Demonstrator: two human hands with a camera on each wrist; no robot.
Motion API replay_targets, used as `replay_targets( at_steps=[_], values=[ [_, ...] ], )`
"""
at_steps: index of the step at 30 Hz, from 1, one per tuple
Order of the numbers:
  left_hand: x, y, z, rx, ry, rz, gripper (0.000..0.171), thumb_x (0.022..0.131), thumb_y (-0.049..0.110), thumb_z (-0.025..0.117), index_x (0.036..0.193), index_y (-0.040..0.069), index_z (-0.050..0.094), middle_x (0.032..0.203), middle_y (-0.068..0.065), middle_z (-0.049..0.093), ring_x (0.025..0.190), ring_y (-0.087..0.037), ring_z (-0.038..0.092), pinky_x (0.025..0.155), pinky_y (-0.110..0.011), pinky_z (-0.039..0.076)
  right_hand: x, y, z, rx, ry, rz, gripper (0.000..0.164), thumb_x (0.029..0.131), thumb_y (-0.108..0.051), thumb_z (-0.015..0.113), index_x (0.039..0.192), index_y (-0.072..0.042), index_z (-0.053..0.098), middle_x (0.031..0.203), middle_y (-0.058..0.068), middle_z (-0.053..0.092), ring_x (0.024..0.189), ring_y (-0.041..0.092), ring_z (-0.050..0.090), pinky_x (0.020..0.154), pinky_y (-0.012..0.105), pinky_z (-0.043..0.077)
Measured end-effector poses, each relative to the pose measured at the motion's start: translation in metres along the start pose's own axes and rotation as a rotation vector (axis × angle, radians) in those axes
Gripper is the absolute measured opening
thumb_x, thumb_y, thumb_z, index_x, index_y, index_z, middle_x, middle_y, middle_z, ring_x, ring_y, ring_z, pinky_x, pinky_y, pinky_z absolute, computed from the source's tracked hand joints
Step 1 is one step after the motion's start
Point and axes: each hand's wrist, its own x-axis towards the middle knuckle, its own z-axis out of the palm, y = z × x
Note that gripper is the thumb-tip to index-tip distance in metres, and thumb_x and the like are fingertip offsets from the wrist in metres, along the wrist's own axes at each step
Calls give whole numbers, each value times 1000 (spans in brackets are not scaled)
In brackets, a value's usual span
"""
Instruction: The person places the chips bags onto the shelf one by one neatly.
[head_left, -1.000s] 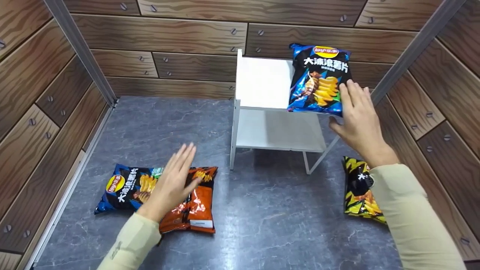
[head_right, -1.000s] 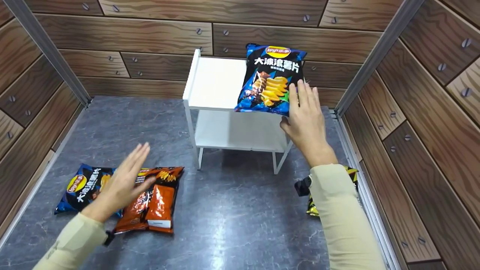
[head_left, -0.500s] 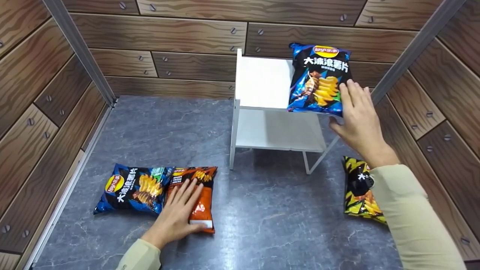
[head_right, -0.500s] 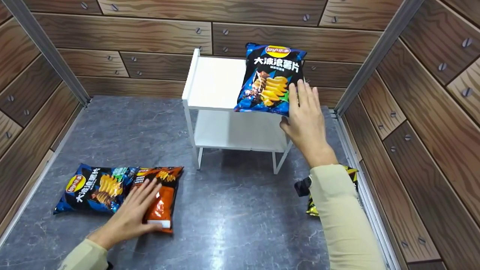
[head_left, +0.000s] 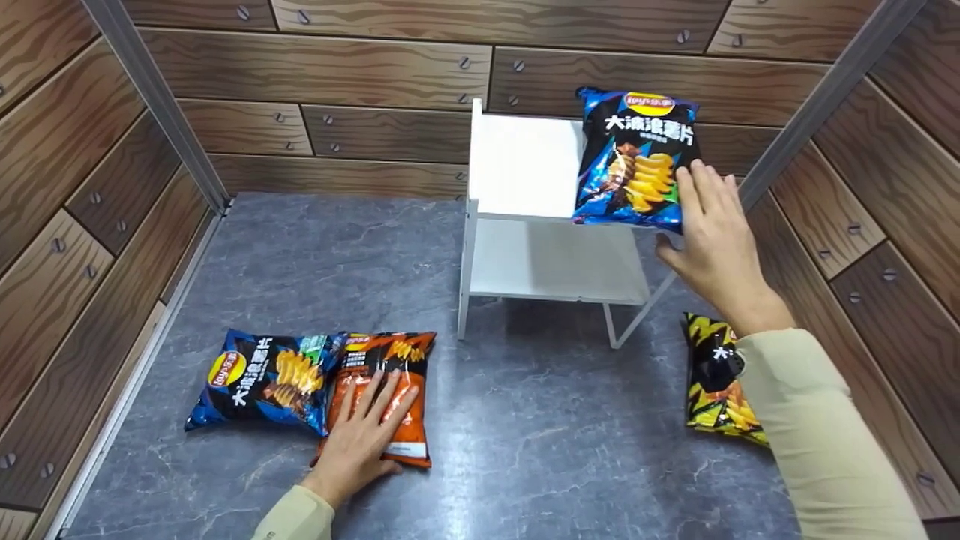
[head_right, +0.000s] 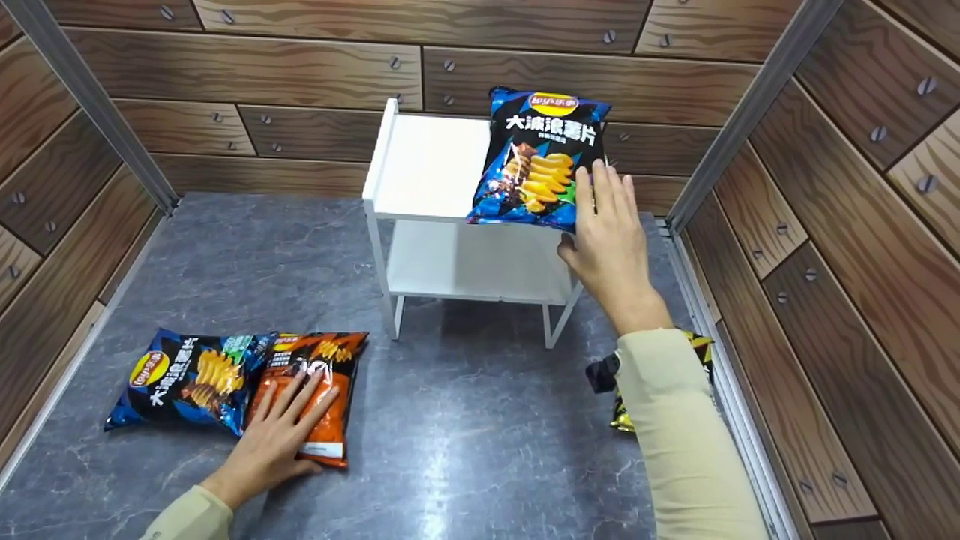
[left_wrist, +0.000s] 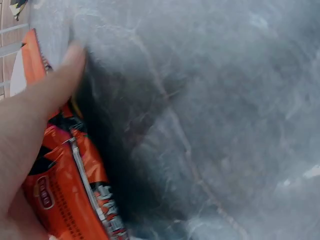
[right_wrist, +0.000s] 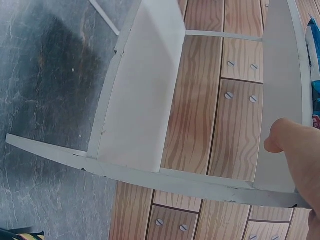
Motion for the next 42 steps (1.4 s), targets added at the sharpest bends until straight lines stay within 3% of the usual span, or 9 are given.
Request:
replay_targets(
  at_steps=[5,10,19,24,28,31,37,42],
  values=[
    [-2,-1,2,55,80,5,120,58,49,92,157,19,30,162,-14,31,147,-37,32,116,-63,25,0,-1,-1,10,-3,5,90,74,-10,80,149,8,33,155,31,33,143,49,32,125,53,14],
    [-2,-4,1,35,134,9,119,56,37,95,155,14,34,160,-14,35,145,-37,36,115,-63,27,-1,-3,-2,11,-14,18,92,74,-11,81,150,7,32,156,30,32,145,47,30,125,53,14],
    [2,-7,-8,-113,232,-58,107,59,11,91,152,7,38,158,-15,39,143,-37,39,113,-61,33,1,-3,-2,16,1,11,91,74,-11,81,149,7,33,155,30,33,145,47,31,125,52,14],
    [5,-8,-19,-251,260,-126,102,64,-3,85,153,5,35,159,-15,36,144,-37,38,113,-61,33,0,-3,-2,18,12,8,91,73,-10,82,149,8,34,155,31,34,144,47,31,125,53,15],
    [9,-9,-28,-358,324,-148,93,69,-9,78,152,3,37,157,-16,38,142,-38,40,112,-60,36,0,-3,-2,16,12,5,93,71,-9,83,149,8,34,155,31,34,144,47,32,124,54,17],
    [14,-10,-34,-424,392,-151,88,73,-12,75,151,3,38,156,-17,41,140,-39,43,114,-53,36,-1,-2,-1,16,16,7,93,71,-9,83,149,8,34,155,31,34,143,48,32,125,54,16],
    [18,-11,-39,-564,527,-175,80,77,-15,72,149,0,41,151,-22,45,135,-45,46,121,-21,23,-2,-1,0,18,13,10,92,73,-11,83,149,8,34,155,30,34,143,47,32,125,52,15],
    [22,-14,-47,-734,515,-293,70,88,-10,64,152,5,38,155,-18,41,139,-38,43,116,-8,22,-1,-1,1,14,4,15,93,73,-11,83,149,8,34,155,30,34,144,47,32,125,52,14]
  ],
)
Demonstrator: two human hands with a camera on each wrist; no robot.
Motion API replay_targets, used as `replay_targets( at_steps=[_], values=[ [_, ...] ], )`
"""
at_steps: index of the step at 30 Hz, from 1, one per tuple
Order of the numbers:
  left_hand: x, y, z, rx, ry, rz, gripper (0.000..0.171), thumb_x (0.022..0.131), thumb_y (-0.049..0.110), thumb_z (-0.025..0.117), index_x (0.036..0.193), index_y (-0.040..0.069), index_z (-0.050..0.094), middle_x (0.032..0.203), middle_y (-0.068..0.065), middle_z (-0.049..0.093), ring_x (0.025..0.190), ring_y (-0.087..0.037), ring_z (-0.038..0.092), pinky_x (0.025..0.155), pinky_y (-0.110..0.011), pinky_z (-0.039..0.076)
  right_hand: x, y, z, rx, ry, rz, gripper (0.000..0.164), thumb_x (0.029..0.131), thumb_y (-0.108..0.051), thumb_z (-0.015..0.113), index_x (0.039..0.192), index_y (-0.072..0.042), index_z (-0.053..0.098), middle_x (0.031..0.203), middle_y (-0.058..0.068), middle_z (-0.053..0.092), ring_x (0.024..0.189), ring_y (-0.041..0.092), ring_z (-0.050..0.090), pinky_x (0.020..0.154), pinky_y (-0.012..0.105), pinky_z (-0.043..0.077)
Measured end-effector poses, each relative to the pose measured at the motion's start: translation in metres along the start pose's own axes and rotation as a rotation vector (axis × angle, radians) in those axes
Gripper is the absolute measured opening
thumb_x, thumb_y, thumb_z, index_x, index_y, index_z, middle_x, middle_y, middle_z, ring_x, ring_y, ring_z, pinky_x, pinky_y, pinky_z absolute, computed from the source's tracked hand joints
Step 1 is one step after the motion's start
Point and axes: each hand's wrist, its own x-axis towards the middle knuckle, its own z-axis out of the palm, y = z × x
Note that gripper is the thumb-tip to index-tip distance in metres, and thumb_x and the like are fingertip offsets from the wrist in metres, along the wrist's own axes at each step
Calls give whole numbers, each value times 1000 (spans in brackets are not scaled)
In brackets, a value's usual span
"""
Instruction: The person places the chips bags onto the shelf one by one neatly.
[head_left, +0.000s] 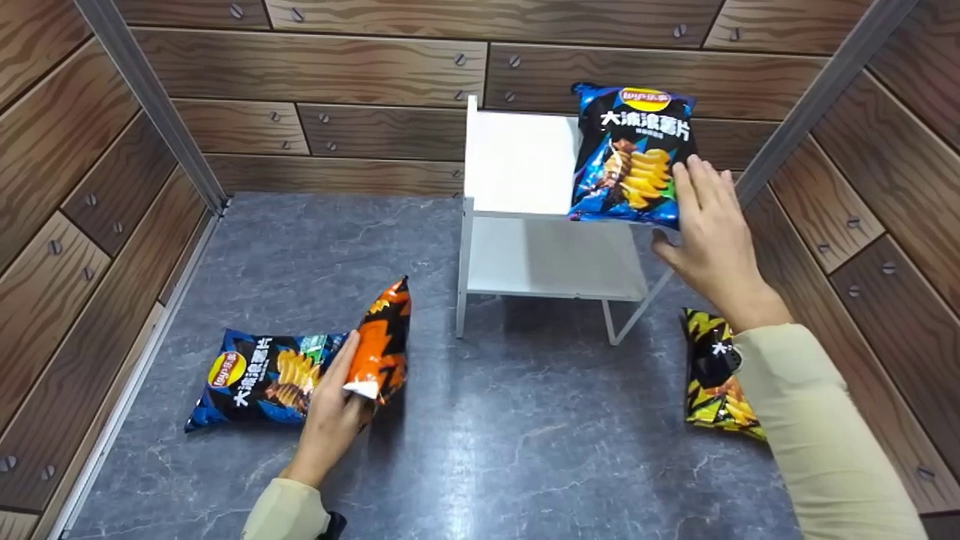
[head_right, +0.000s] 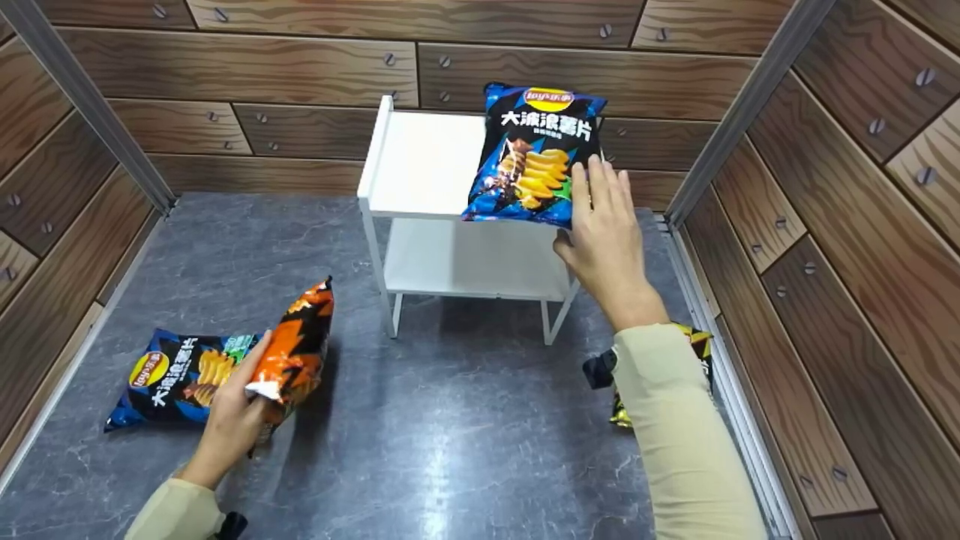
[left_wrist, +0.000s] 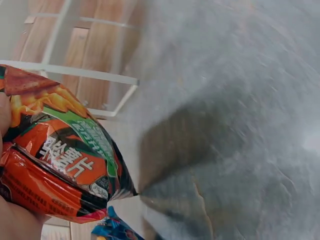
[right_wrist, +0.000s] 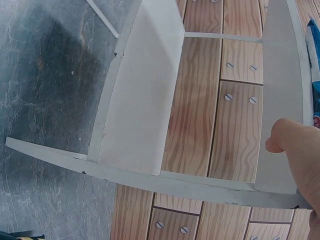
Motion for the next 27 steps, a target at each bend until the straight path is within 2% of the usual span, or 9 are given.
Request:
replay_targets(
  at_steps=[3,6,8,11,14,19,22,24,27],
  values=[
    [4,4,-3,-58,-8,-107,68,93,-5,60,154,12,35,157,-15,40,142,-32,41,114,-6,23,1,0,0,-1,1,-3,92,73,-11,82,149,8,34,155,30,34,144,47,32,125,53,15],
    [7,6,-3,-136,-1,-193,66,97,-1,58,155,18,34,156,-13,41,142,-29,42,112,-9,28,1,0,0,-2,3,-6,92,73,-11,82,149,8,34,155,30,34,144,47,32,124,54,16],
    [9,8,-3,-193,4,-269,62,99,6,57,155,22,35,155,-11,43,139,-26,46,108,-13,36,1,0,0,-1,5,-8,92,73,-11,82,149,8,34,154,30,34,144,47,32,124,55,17],
    [13,10,-1,-285,16,-387,58,101,15,56,154,27,36,155,-6,44,134,-21,48,102,-16,41,0,0,0,-3,5,-6,92,73,-11,82,149,8,34,154,30,34,144,47,32,124,55,18],
    [16,11,4,-365,41,-471,58,101,21,57,154,29,35,154,-5,45,128,-19,52,95,-16,45,0,0,-1,-5,2,-4,92,73,-11,82,149,8,34,154,30,34,144,47,31,124,54,17],
    [20,9,15,-436,110,-567,62,99,33,59,155,29,33,154,-5,44,123,-20,54,90,-19,49,0,0,-1,-4,-7,8,93,74,-11,82,150,7,33,155,30,33,144,46,31,125,52,15],
    [20,6,21,-461,141,-616,64,98,39,59,155,29,32,155,-2,41,128,-18,50,95,-25,47,0,-1,-1,-5,-12,13,94,73,-12,83,150,6,32,155,30,33,144,47,31,125,53,16],
    [19,4,23,-477,149,-628,64,97,38,60,154,28,34,154,-1,42,131,-17,48,99,-29,45,0,0,-1,-4,-14,13,94,73,-12,83,150,6,32,155,30,33,144,47,31,125,53,15],
    [16,1,24,-454,156,-612,65,95,36,65,153,25,37,152,-2,44,133,-18,47,104,-32,42,1,0,0,-2,-11,9,93,74,-12,83,150,7,33,155,30,33,144,47,31,125,53,15]
  ],
)
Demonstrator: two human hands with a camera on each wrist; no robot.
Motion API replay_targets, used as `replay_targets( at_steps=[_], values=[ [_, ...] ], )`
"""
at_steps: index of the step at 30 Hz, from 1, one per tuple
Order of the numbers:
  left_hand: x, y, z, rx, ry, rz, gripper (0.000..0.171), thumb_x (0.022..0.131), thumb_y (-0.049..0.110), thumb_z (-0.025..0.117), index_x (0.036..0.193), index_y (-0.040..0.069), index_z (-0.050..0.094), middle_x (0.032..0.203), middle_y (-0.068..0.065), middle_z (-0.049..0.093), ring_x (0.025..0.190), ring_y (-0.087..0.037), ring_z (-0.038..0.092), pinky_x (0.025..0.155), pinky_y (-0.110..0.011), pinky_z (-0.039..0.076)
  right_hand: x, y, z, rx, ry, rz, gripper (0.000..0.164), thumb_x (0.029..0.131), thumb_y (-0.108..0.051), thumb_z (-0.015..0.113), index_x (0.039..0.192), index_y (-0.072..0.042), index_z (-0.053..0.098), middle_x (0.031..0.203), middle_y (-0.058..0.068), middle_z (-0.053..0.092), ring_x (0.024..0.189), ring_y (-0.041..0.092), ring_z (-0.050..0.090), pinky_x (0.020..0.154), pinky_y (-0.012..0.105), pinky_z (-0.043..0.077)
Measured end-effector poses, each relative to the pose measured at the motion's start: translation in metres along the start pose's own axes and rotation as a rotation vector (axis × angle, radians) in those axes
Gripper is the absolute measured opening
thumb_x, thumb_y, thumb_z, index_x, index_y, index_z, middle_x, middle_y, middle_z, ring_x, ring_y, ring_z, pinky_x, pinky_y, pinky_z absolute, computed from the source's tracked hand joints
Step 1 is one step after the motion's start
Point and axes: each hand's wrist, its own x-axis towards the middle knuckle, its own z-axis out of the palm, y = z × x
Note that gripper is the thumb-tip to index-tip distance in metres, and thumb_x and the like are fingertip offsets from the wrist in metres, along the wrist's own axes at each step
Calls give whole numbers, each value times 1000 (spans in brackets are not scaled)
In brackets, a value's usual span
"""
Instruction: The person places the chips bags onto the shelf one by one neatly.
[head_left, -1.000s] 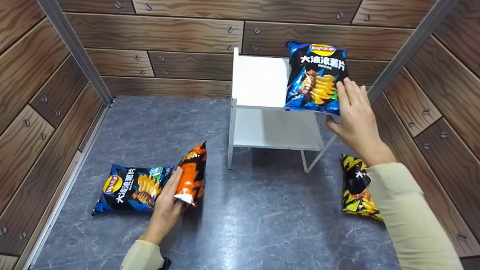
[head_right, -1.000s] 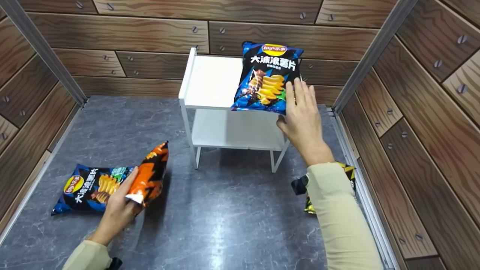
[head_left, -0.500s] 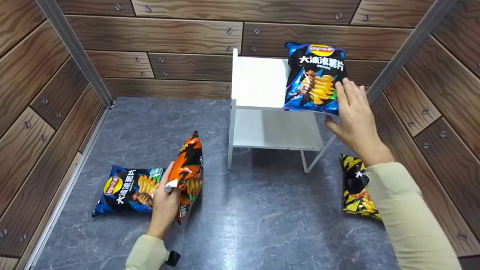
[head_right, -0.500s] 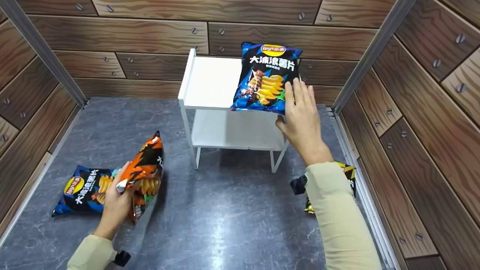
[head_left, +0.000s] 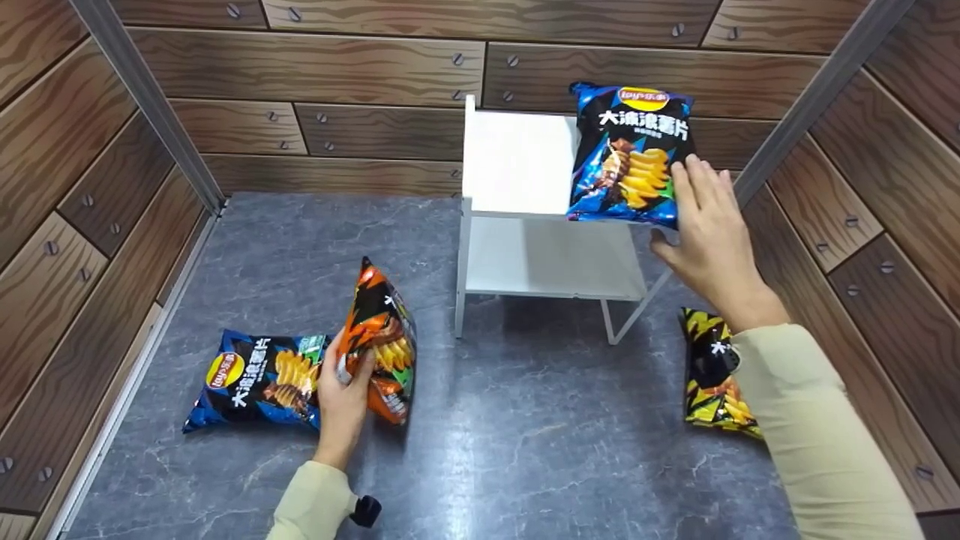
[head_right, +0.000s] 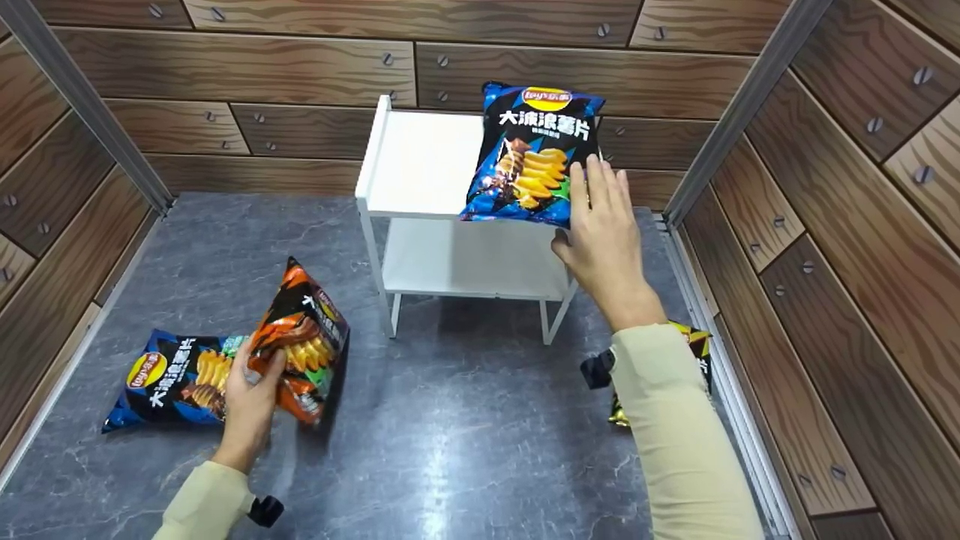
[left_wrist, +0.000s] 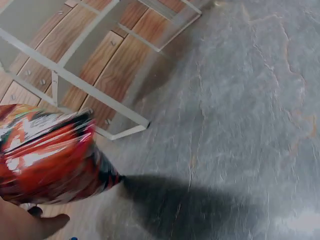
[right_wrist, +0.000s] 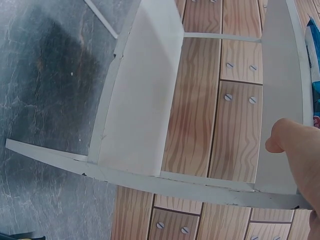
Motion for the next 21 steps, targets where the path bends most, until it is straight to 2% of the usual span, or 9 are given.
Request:
replay_targets(
  at_steps=[4,7,11,15,19,21],
  values=[
    [0,-5,-3,77,-1,54,68,93,29,70,152,20,38,154,-6,42,139,-21,43,113,-37,39,0,0,0,2,3,-1,93,74,-11,82,150,7,33,155,30,33,144,47,31,126,52,14],
    [-1,-7,-5,198,11,124,69,92,21,72,152,17,39,156,-9,40,143,-27,39,118,-45,34,0,0,0,2,3,1,93,74,-11,82,150,7,33,155,29,33,145,46,31,126,52,14],
    [-1,-6,-4,375,13,247,69,89,18,74,150,14,42,158,-12,38,144,-31,37,117,-50,34,0,0,-1,3,12,-1,93,73,-10,83,150,7,33,155,30,33,144,47,32,125,52,14],
    [2,-7,1,513,-61,435,75,85,17,78,150,7,42,159,-16,34,146,-37,33,117,-54,34,-1,0,0,-3,28,-16,92,73,-10,83,149,8,34,154,31,35,142,48,33,125,54,16],
    [10,-8,6,761,-180,669,87,79,28,83,150,2,39,158,-19,34,145,-42,32,118,-57,29,-1,0,0,-1,32,-20,92,72,-10,82,149,8,34,154,31,35,142,49,33,125,53,16],
    [15,-8,8,878,-249,745,94,76,37,84,150,3,38,157,-20,35,145,-43,33,118,-59,28,0,0,0,0,32,-21,91,72,-10,82,149,8,34,154,31,35,142,49,34,125,53,16]
  ],
)
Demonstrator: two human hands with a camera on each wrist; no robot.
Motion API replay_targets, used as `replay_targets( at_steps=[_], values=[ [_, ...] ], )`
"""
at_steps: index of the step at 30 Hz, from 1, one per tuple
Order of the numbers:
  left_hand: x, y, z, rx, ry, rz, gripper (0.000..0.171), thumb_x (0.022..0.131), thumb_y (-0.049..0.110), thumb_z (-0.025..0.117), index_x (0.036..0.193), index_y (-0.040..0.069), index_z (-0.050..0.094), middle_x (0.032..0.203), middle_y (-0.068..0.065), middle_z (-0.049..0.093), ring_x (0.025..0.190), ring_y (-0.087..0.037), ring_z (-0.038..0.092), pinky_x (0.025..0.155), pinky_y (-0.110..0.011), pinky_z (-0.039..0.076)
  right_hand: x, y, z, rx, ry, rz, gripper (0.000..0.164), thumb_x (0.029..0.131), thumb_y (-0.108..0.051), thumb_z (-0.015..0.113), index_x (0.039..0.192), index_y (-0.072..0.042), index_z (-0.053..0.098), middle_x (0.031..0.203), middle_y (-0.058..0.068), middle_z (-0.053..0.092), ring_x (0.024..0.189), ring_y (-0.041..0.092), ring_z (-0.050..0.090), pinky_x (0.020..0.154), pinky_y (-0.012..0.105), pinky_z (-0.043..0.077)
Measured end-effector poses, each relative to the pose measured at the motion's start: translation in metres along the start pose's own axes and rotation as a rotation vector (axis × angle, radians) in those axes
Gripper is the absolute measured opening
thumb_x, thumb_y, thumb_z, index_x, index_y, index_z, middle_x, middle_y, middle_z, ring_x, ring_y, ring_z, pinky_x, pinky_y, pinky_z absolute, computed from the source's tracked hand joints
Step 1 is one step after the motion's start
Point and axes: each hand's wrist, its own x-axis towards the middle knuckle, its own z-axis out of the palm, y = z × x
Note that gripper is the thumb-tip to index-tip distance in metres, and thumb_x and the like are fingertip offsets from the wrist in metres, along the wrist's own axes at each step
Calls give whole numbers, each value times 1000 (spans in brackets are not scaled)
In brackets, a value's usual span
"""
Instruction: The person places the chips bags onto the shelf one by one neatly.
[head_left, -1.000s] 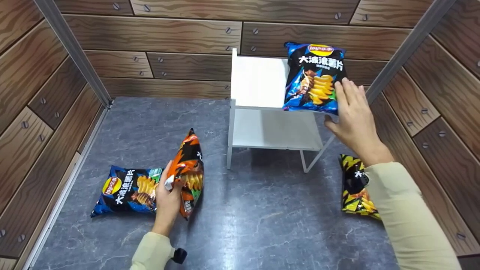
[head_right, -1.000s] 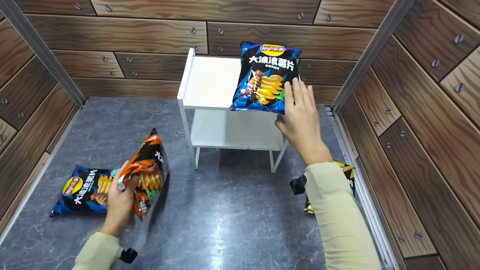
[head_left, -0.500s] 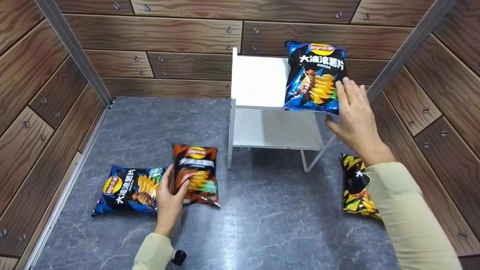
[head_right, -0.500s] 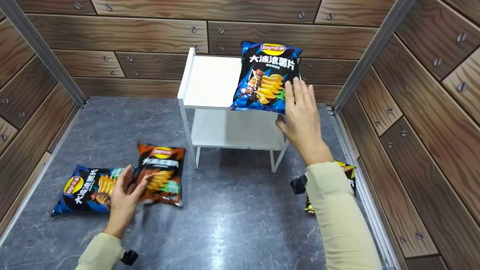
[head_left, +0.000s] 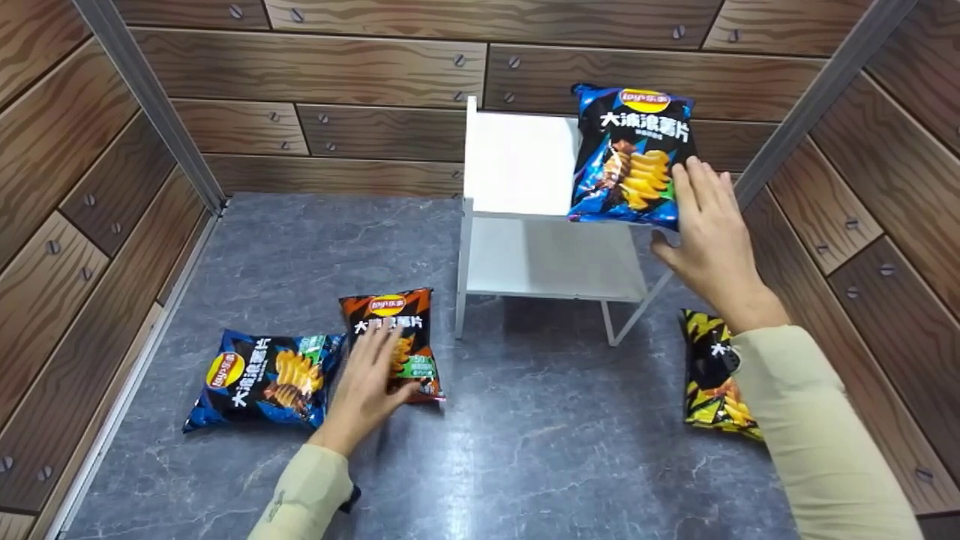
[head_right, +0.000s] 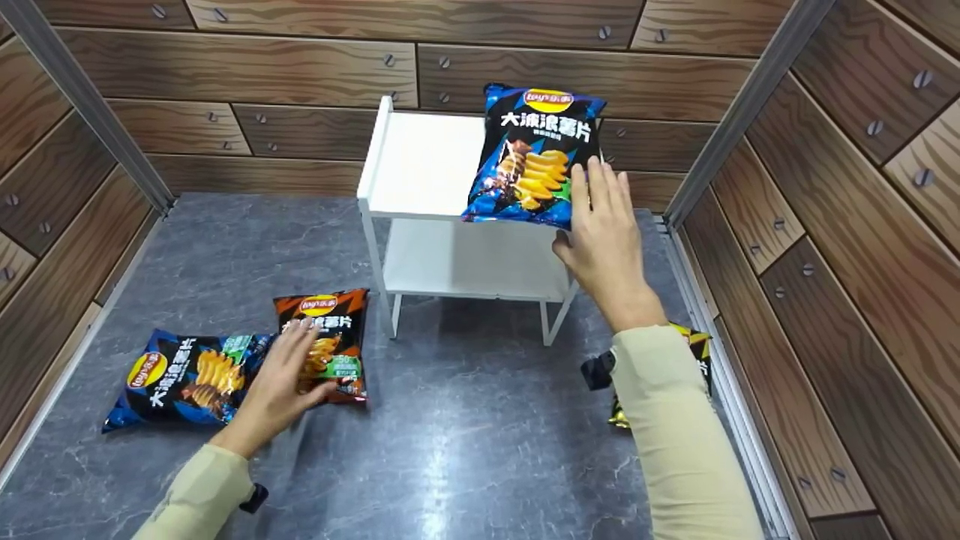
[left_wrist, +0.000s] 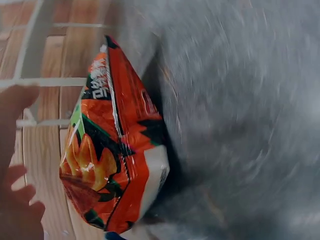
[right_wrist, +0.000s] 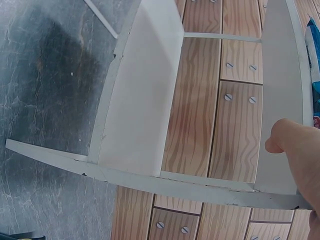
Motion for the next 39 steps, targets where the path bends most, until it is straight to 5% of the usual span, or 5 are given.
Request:
replay_targets(
  at_steps=[8,12,24,39],
  values=[
    [19,-9,5,262,-357,50,121,63,70,79,156,10,30,162,-15,29,150,-38,25,123,-56,18,-1,0,1,0,-11,13,91,74,-10,81,149,7,34,154,30,35,143,47,33,125,52,14],
    [19,-11,11,351,-428,72,132,57,77,77,158,11,25,164,-15,24,152,-37,22,123,-57,17,-1,0,1,-5,-20,14,91,74,-11,81,150,7,33,155,30,34,143,47,32,125,52,15],
    [0,-24,41,419,-272,154,138,49,80,78,158,13,27,165,-15,23,152,-37,21,119,-65,18,-1,1,1,6,2,4,91,73,-9,81,149,7,34,154,30,35,143,47,33,125,52,15],
    [-1,-22,42,413,-204,160,98,74,30,85,155,11,34,161,-15,31,149,-38,29,117,-65,24,0,0,0,5,-7,4,90,74,-9,80,149,8,34,154,31,34,144,47,32,125,54,16]
  ],
)
